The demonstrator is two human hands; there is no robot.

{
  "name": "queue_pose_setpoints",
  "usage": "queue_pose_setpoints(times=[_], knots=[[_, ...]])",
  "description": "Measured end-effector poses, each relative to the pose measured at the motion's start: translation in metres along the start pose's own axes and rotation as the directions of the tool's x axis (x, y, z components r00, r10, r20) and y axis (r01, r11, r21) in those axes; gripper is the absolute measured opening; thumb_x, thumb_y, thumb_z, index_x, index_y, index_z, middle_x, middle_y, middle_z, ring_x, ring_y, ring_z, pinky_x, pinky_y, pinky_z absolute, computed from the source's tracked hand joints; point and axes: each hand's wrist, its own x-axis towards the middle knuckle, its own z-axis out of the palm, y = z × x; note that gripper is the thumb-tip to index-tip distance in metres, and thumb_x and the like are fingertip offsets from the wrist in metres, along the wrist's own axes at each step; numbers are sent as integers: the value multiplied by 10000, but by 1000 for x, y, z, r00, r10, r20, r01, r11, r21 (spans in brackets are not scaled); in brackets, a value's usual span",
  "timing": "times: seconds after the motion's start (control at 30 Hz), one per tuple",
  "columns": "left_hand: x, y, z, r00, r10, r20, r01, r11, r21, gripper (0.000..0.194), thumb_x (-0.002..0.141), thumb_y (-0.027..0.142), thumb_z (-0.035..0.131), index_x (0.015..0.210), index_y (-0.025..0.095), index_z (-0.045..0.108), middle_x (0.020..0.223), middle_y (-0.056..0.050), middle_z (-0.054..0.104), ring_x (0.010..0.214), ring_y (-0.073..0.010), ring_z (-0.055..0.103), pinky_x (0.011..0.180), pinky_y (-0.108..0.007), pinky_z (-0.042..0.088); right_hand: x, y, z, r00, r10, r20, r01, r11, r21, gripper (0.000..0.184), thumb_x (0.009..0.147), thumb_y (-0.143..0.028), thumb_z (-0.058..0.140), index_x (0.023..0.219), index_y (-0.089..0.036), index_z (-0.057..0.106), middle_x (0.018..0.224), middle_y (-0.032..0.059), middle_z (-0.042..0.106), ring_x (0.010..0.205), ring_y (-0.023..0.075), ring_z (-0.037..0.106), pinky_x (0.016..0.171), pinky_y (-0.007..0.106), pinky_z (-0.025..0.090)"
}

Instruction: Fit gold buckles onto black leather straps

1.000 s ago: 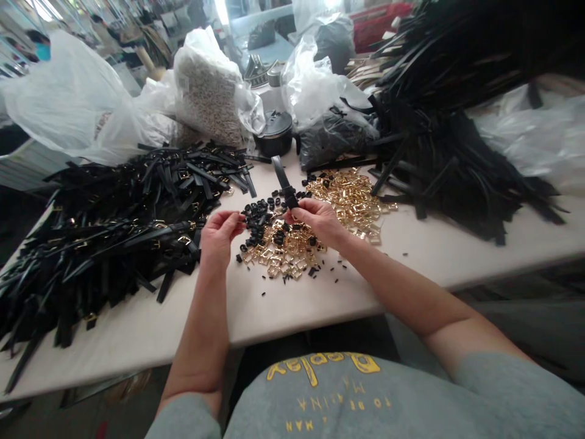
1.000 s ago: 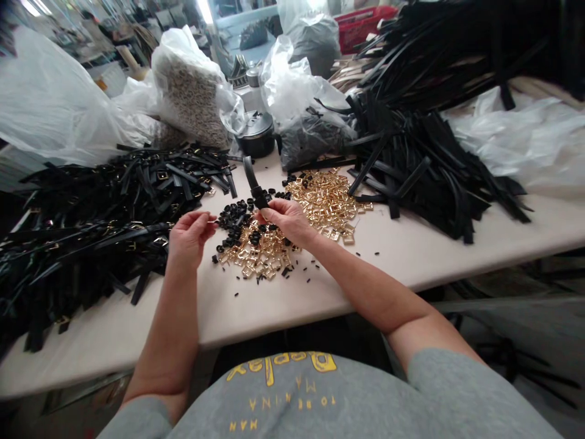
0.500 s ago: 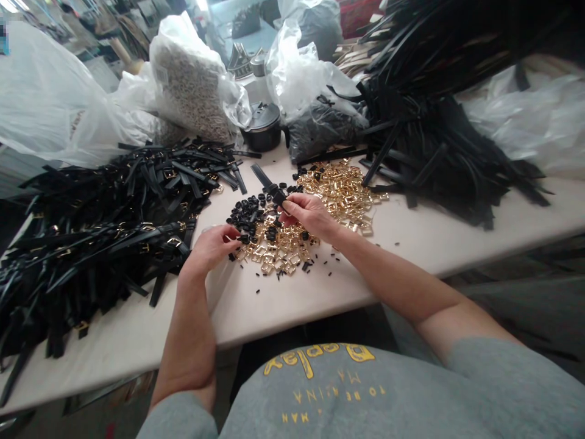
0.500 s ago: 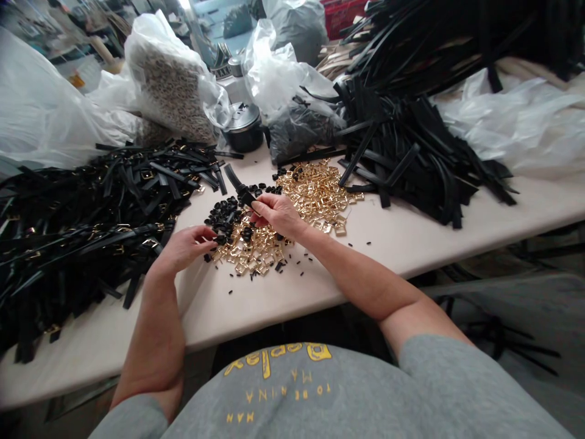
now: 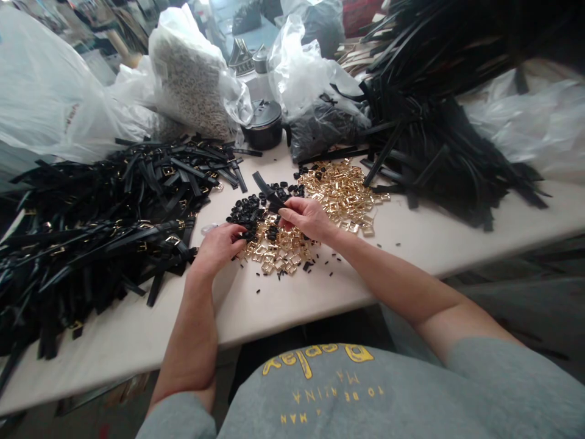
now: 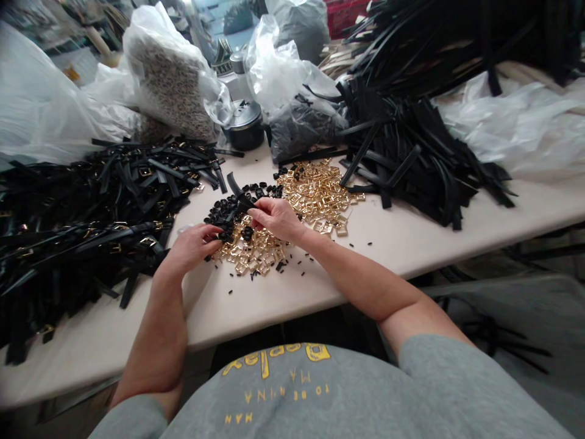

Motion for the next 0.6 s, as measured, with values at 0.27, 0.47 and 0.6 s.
queue_pose_setpoints(times=[0.27,0.47,0.6], knots=[[4,12,7,978,-162,-128,159,987,-38,141,766,271,619,854,213,712,875,-52,703,775,-210,640,754,-334,471,-3,-1,2,999,-34,5,34,995,-88,256,877,-389,628,767,-161,588,709,31,704,599,92,620,586,239,511],[5,14,8,946,-210,-246,158,964,-214,140,779,346,629,746,218,675,826,-31,706,775,-207,634,770,-342,475,-4,4,5,997,-79,10,79,988,-132,243,890,-352,612,738,-164,586,689,20,694,578,89,594,567,234,480],[11,27,8,911,-301,-281,42,747,-664,238,732,432,721,789,202,697,869,-36,723,756,-179,641,747,-318,509,-3,6,6,998,-62,-2,62,991,-121,241,901,-364,614,763,-168,590,686,16,698,556,94,614,545,227,481]])
